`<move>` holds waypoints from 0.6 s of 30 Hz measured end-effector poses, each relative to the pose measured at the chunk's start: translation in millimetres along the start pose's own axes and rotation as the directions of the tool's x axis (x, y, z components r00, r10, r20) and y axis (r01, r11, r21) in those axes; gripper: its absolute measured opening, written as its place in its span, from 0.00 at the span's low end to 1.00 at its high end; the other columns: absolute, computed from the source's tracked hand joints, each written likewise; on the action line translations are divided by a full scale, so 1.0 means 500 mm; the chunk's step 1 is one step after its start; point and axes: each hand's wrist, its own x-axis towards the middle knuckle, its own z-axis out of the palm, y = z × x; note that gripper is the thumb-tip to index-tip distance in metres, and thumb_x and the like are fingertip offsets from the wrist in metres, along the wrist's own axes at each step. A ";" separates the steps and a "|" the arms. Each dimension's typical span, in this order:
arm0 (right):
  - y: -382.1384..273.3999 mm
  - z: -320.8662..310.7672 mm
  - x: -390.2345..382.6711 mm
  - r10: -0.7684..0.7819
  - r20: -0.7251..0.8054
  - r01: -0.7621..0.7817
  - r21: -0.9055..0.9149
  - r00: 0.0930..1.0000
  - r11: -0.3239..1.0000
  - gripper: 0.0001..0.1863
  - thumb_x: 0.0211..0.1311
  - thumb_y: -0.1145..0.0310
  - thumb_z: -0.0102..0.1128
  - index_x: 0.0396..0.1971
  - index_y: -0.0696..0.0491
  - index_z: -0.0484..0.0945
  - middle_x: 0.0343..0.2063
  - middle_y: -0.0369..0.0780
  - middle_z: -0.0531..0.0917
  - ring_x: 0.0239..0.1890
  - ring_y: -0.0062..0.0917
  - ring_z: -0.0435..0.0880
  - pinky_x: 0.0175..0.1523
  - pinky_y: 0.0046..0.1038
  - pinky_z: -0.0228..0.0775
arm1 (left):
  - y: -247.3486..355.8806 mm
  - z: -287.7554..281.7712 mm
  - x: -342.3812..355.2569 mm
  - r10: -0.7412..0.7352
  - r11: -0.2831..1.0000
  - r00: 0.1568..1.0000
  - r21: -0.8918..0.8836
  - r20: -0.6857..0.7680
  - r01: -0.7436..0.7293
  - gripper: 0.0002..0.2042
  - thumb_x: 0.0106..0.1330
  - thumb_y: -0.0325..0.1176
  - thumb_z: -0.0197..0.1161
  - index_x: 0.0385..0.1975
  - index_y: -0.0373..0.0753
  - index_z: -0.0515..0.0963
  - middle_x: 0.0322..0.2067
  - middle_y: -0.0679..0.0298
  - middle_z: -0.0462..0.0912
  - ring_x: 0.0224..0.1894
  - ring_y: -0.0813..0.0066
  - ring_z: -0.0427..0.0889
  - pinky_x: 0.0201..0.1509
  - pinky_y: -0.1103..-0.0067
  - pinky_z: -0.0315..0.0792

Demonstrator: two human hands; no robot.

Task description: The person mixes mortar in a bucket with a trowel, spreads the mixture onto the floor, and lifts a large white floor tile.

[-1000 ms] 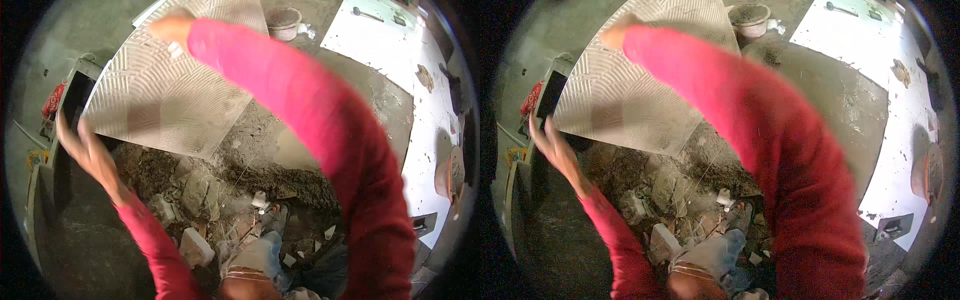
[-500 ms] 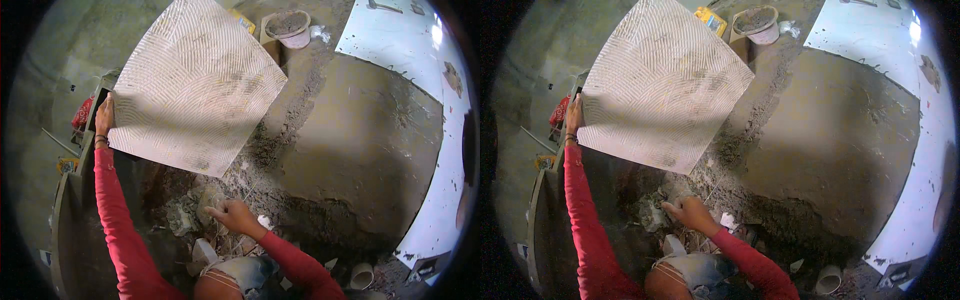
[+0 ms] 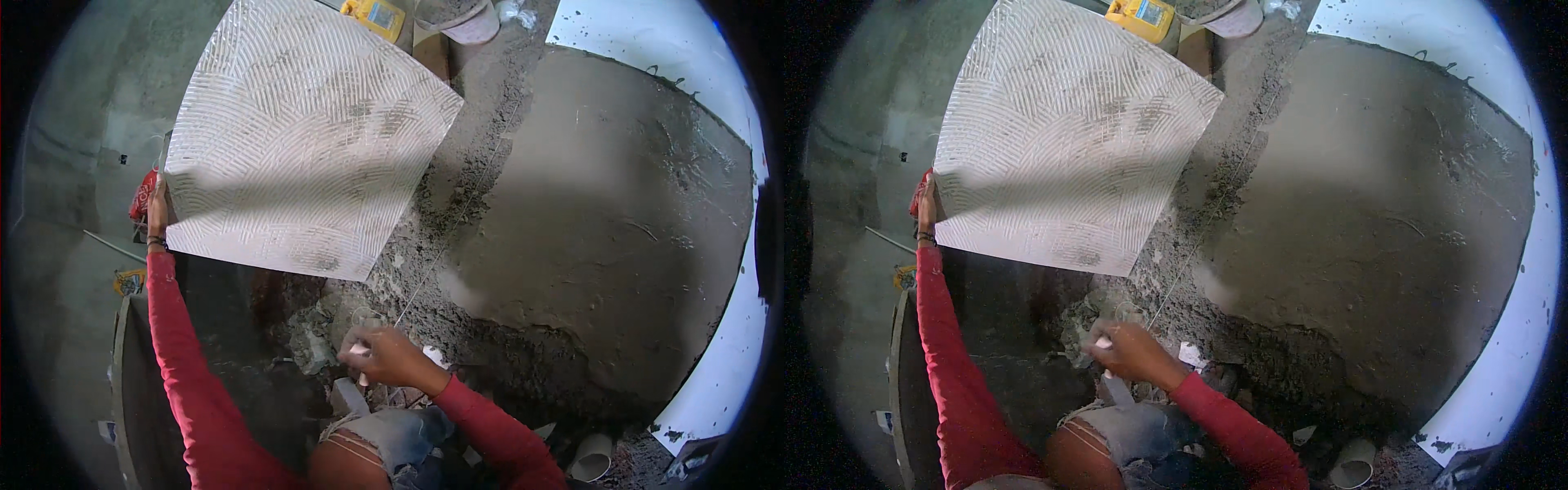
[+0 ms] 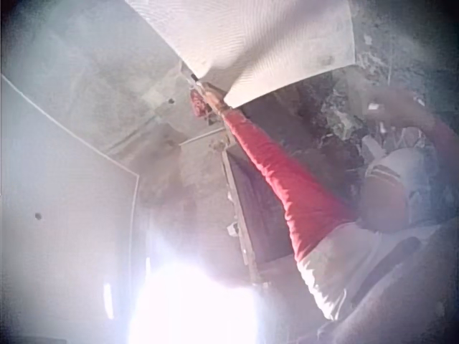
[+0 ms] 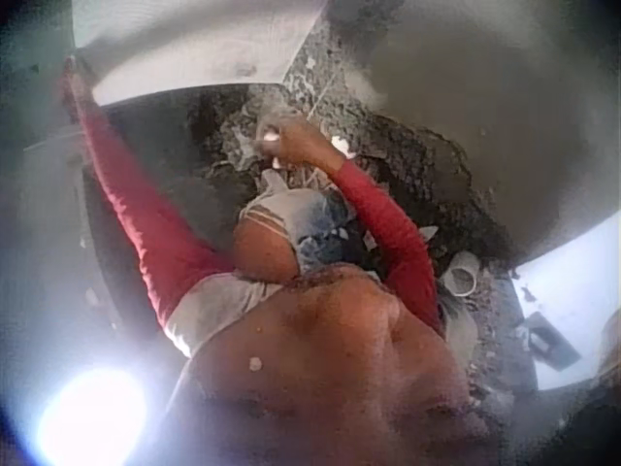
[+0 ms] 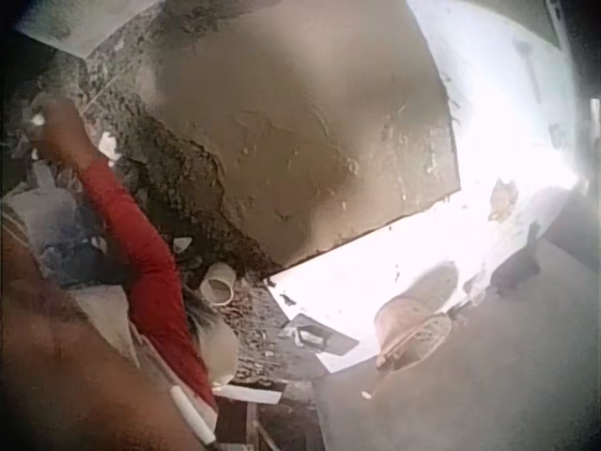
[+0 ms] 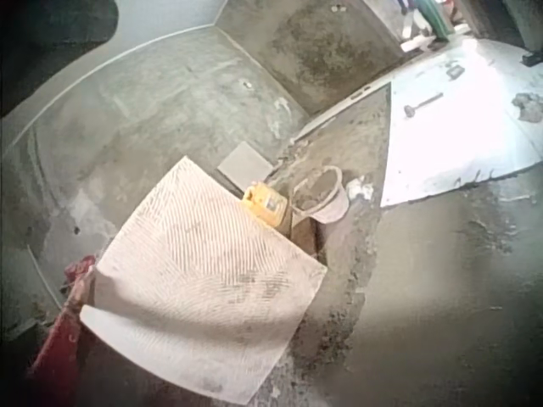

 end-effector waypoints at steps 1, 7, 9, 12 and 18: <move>0.000 0.007 -0.003 -0.034 0.028 0.034 0.003 0.999 0.999 0.16 0.61 0.56 0.60 0.27 0.55 0.77 0.24 0.48 0.81 0.31 0.46 0.81 0.38 0.42 0.71 | -0.007 -0.013 0.004 -0.001 1.000 1.000 0.013 0.002 0.001 0.29 0.75 0.51 0.43 0.59 0.27 0.69 0.54 0.58 0.78 0.54 0.75 0.73 0.60 0.78 0.63; 0.021 0.029 0.013 -0.081 0.150 0.080 0.011 0.985 0.997 0.14 0.62 0.56 0.59 0.32 0.52 0.79 0.29 0.47 0.82 0.35 0.45 0.81 0.40 0.43 0.71 | -0.021 -0.036 0.013 -0.148 0.987 0.985 -0.050 0.089 0.152 0.29 0.75 0.51 0.42 0.60 0.27 0.68 0.56 0.58 0.77 0.57 0.76 0.71 0.62 0.79 0.62; 0.031 0.039 0.019 -0.104 0.156 0.101 0.028 0.982 0.995 0.14 0.62 0.55 0.58 0.31 0.52 0.80 0.29 0.47 0.82 0.34 0.45 0.81 0.40 0.43 0.71 | -0.011 -0.034 -0.001 -0.100 0.995 0.993 0.013 0.061 0.100 0.30 0.76 0.51 0.42 0.62 0.28 0.66 0.58 0.57 0.75 0.58 0.76 0.70 0.63 0.79 0.61; 0.020 0.031 0.030 -0.073 0.193 0.077 -0.017 0.979 0.997 0.16 0.62 0.55 0.58 0.29 0.53 0.80 0.28 0.47 0.81 0.34 0.45 0.81 0.38 0.44 0.71 | 0.035 -0.009 -0.013 -0.137 0.991 0.990 0.003 0.023 0.137 0.29 0.76 0.49 0.41 0.64 0.28 0.64 0.60 0.57 0.73 0.60 0.74 0.70 0.65 0.79 0.60; 0.002 0.011 0.015 -0.090 0.141 0.122 -0.236 0.986 0.964 0.24 0.62 0.49 0.56 0.21 0.58 0.79 0.21 0.49 0.80 0.30 0.46 0.81 0.37 0.43 0.73 | 0.189 0.117 -0.084 0.151 0.973 0.988 0.173 0.015 -0.151 0.27 0.70 0.41 0.43 0.64 0.32 0.64 0.58 0.56 0.74 0.51 0.74 0.70 0.57 0.78 0.62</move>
